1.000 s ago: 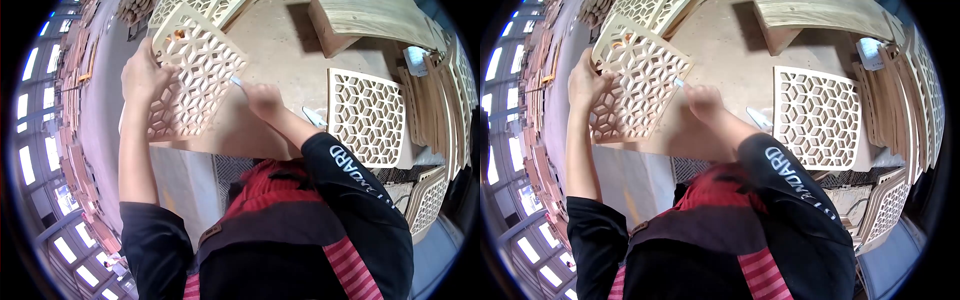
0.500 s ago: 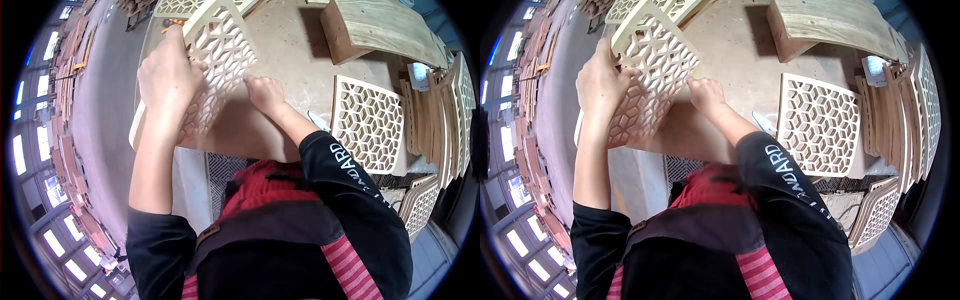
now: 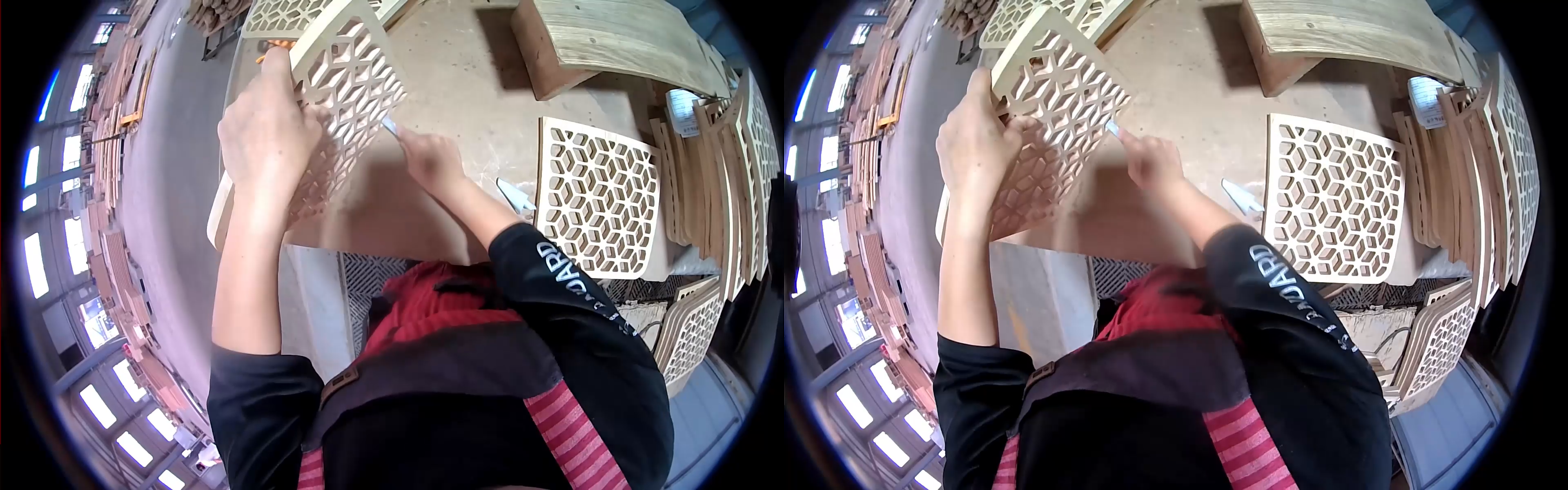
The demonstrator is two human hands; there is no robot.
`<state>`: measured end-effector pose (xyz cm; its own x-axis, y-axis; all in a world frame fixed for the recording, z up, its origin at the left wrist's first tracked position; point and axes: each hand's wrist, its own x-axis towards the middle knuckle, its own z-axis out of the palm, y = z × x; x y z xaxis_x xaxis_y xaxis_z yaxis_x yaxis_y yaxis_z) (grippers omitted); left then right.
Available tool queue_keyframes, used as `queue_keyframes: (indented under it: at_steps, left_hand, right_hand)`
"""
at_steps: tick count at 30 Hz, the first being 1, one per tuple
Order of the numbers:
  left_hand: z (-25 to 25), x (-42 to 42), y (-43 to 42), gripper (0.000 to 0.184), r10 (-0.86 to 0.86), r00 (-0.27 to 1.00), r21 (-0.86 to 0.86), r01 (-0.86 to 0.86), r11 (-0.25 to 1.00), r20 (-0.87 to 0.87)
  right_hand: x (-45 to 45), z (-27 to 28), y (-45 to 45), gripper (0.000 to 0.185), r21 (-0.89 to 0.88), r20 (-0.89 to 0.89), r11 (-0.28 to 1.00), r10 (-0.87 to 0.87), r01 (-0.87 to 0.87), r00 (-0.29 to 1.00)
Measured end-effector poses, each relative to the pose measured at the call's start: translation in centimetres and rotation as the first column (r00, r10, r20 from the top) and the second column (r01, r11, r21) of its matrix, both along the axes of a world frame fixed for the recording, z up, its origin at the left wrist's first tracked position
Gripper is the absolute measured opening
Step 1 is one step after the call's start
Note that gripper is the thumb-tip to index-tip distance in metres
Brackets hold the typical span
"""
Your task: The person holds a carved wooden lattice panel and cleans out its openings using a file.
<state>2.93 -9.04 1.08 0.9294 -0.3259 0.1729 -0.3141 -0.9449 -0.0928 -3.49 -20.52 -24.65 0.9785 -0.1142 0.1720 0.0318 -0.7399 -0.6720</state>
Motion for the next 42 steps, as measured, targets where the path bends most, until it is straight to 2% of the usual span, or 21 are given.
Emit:
queue_keyframes:
  at_steps: [3,9,14,15,18,19,21,24,25,26,27,28,29,31,33,36,38,39,40,41,42]
  left_hand:
    - [0.0,0.8,0.3,0.050,0.013,1.000,-0.032,-0.013,0.999,-0.004]
    - [0.0,0.4,0.2,0.045,-0.036,0.999,-0.005,0.036,0.999,0.016]
    - [0.0,0.9,2.1,0.044,-0.135,0.991,-0.091,0.136,0.987,0.020]
    - [0.3,0.6,2.7,0.054,-0.172,0.984,-0.217,0.179,0.960,0.049]
    - [1.6,-0.7,7.2,0.071,-0.137,0.983,-0.241,0.163,0.957,0.121]
    - [1.7,-1.8,9.0,0.076,-0.040,0.998,-0.291,0.053,0.955,0.050]
    - [1.2,-4.3,11.9,0.075,0.135,0.985,-0.543,-0.172,0.822,-0.108]
    - [-6.2,-5.7,18.6,0.068,0.036,0.982,-0.838,-0.175,0.517,-0.184]
    - [-9.1,-6.0,18.9,0.068,0.003,0.966,-0.910,-0.246,0.334,-0.260]
    - [-11.6,-6.4,18.8,0.067,-0.052,0.950,-0.933,-0.292,0.211,-0.309]
    - [-13.5,-6.3,18.3,0.065,-0.074,0.919,-0.903,-0.360,0.235,-0.386]
    - [-13.2,-6.1,16.7,0.064,-0.073,0.936,-0.935,-0.334,0.119,-0.343]
    - [-12.3,-6.1,15.5,0.056,-0.081,0.913,-0.912,-0.405,-0.062,-0.400]
    - [-12.2,-5.9,15.5,0.050,0.000,0.933,-0.931,-0.360,-0.052,-0.361]
    - [-14.4,-5.4,16.4,0.052,0.153,0.981,-0.922,-0.164,0.350,-0.117]
    - [-11.4,-6.4,16.1,0.046,0.124,0.992,-0.910,-0.056,0.412,-0.005]
    - [-8.8,-7.7,16.0,0.045,0.072,0.990,-0.937,-0.137,0.322,-0.121]
    - [-7.8,-8.6,15.9,0.045,0.043,0.983,-0.933,-0.181,0.311,-0.177]
    - [-6.8,-9.4,15.9,0.045,0.010,0.973,-0.926,-0.223,0.305,-0.231]
    - [-6.0,-10.5,15.5,0.045,0.012,0.972,-0.888,-0.220,0.404,-0.236]
    - [-5.3,-11.4,14.7,0.045,-0.007,0.977,-0.899,-0.191,0.394,-0.211]
  right_hand:
    - [-3.8,1.6,-0.4,0.025,0.087,-0.089,0.996,-0.018,0.026,0.996]
    - [2.2,0.5,-0.6,0.023,-0.028,0.016,0.998,0.053,-0.052,0.998]
    - [2.3,-0.2,1.1,0.021,-0.027,0.108,0.999,-0.021,0.024,0.994]
    - [1.5,0.1,1.0,0.021,-0.043,0.109,0.998,-0.043,0.048,0.993]
    - [1.0,0.9,0.4,0.020,-0.045,0.026,0.999,-0.001,0.002,1.000]
    - [1.0,1.2,0.4,0.020,-0.056,0.020,0.998,0.003,-0.002,1.000]
    - [1.2,1.7,0.4,0.020,-0.079,0.012,0.997,0.007,-0.006,1.000]
    - [1.1,1.6,0.9,0.020,-0.065,0.017,0.998,-0.021,0.022,1.000]
    - [1.2,2.0,1.1,0.020,-0.066,-0.010,0.997,-0.035,0.035,0.999]
    - [1.2,2.3,1.3,0.020,-0.068,-0.017,0.997,-0.038,0.036,0.999]
    - [1.2,2.5,1.4,0.020,-0.072,-0.025,0.997,-0.040,0.038,0.999]
    - [1.2,2.9,1.5,0.019,-0.078,-0.032,0.996,-0.041,0.038,0.999]
    - [1.3,3.3,1.6,0.019,-0.083,-0.052,0.996,-0.036,0.032,0.998]
    - [1.4,3.5,1.8,0.019,-0.075,-0.062,0.996,-0.045,0.041,0.997]
    - [1.3,4.1,2.0,0.022,-0.033,-0.098,0.999,-0.038,0.035,0.994]
    - [-1.2,2.8,2.1,0.023,0.236,-0.132,0.971,0.002,0.029,0.991]
    - [-4.5,3.4,2.0,0.024,0.452,-0.261,0.890,0.074,0.054,0.962]
    - [-6.2,4.2,2.2,0.025,0.452,-0.342,0.887,0.074,0.095,0.937]
    - [-7.5,5.0,2.5,0.025,0.304,-0.236,0.952,0.048,0.027,0.971]
    - [-8.1,6.0,2.6,0.025,0.282,-0.266,0.957,0.012,0.066,0.964]
    - [-8.9,7.0,2.7,0.025,0.261,-0.300,0.959,-0.027,0.109,0.954]
